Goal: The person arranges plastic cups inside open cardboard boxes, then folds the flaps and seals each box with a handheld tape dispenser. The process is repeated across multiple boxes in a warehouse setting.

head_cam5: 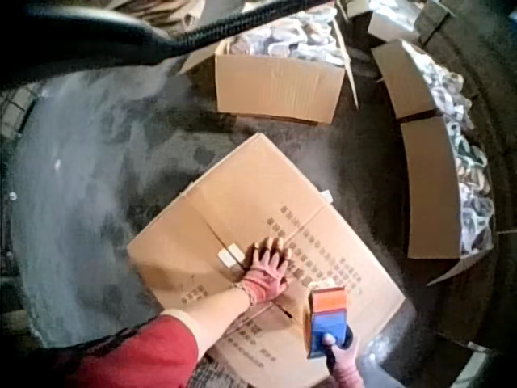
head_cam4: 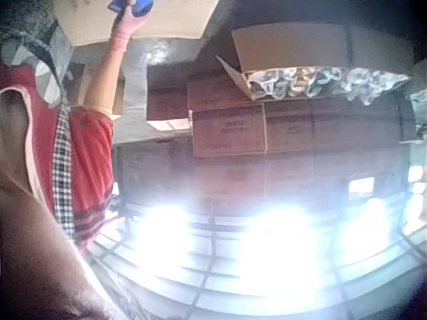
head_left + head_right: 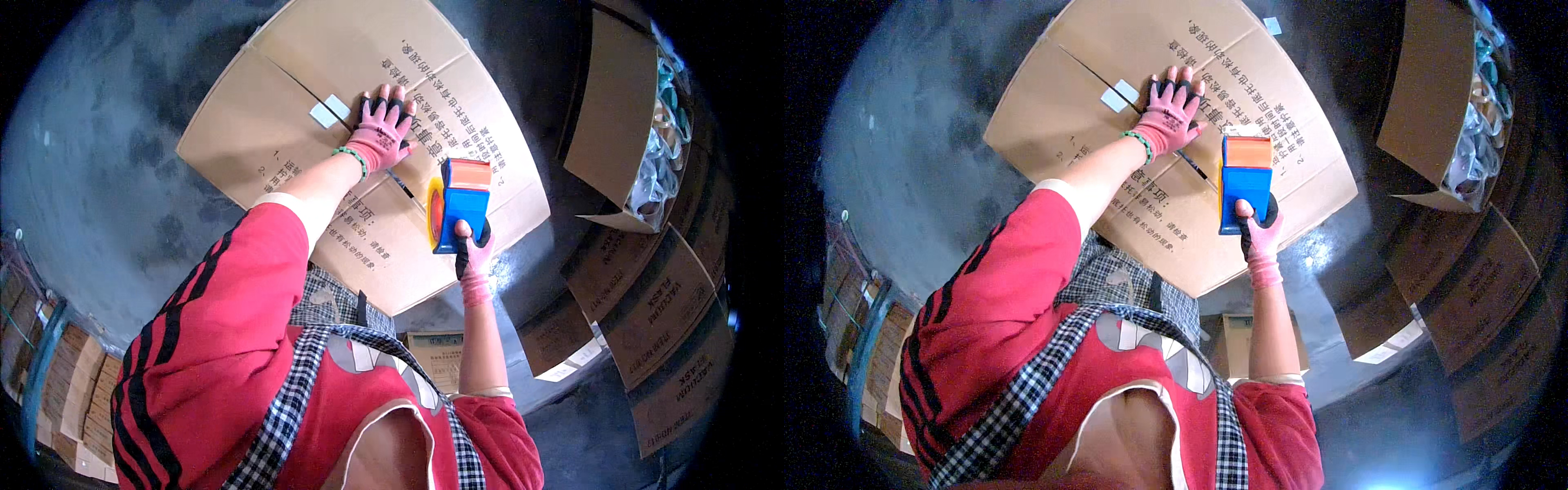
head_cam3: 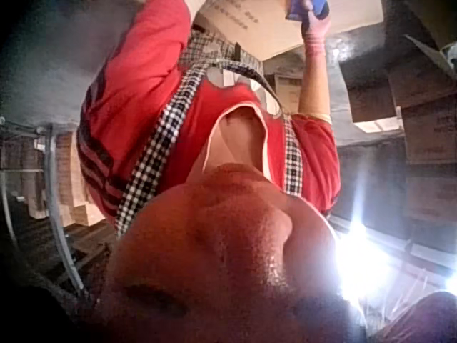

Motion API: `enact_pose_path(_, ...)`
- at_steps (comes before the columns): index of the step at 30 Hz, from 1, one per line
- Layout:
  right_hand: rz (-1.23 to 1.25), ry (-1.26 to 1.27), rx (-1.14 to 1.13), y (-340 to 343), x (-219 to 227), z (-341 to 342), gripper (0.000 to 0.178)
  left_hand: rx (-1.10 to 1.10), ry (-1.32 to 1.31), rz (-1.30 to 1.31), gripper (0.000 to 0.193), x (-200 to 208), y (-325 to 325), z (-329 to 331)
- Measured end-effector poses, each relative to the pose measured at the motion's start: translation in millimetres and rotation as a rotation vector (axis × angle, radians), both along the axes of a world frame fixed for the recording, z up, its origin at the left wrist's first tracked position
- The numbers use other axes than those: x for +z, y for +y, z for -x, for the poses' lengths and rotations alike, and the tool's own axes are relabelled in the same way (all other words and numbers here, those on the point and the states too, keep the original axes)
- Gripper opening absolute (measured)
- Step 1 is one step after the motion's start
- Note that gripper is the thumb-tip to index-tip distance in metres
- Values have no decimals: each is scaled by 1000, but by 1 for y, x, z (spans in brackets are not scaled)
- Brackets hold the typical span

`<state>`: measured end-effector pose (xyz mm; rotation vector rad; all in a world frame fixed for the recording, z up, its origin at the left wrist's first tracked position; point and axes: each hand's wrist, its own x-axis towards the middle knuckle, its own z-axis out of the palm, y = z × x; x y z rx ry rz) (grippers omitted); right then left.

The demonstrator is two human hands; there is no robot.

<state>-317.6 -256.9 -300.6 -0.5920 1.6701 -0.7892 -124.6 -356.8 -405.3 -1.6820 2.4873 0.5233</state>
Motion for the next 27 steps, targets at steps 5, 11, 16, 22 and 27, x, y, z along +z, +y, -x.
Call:
enact_pose_path(5, -86, 36, 371, -13, 15, -8, 48, -6, -10, 14, 69, -2, 0, -3)
enact_pose_path(11, -61, 334, 903, -4, -11, 9, 64, 13, 46, -68, 63, 7, -2, -5)
enact_pose_path(16, -33, 224, 855, -15, -9, 17, 66, 858, 1340, -667, 26, 32, 11, -44)
enact_pose_path(22, -42, 303, 979, -19, -4, 15, 65, 1257, 1672, -1570, 20, 36, 82, -20)
enact_pose_path(27, -128, 261, 962, -43, 16, -20, 60, 1174, 1410, -862, 8, 42, 51, -33)
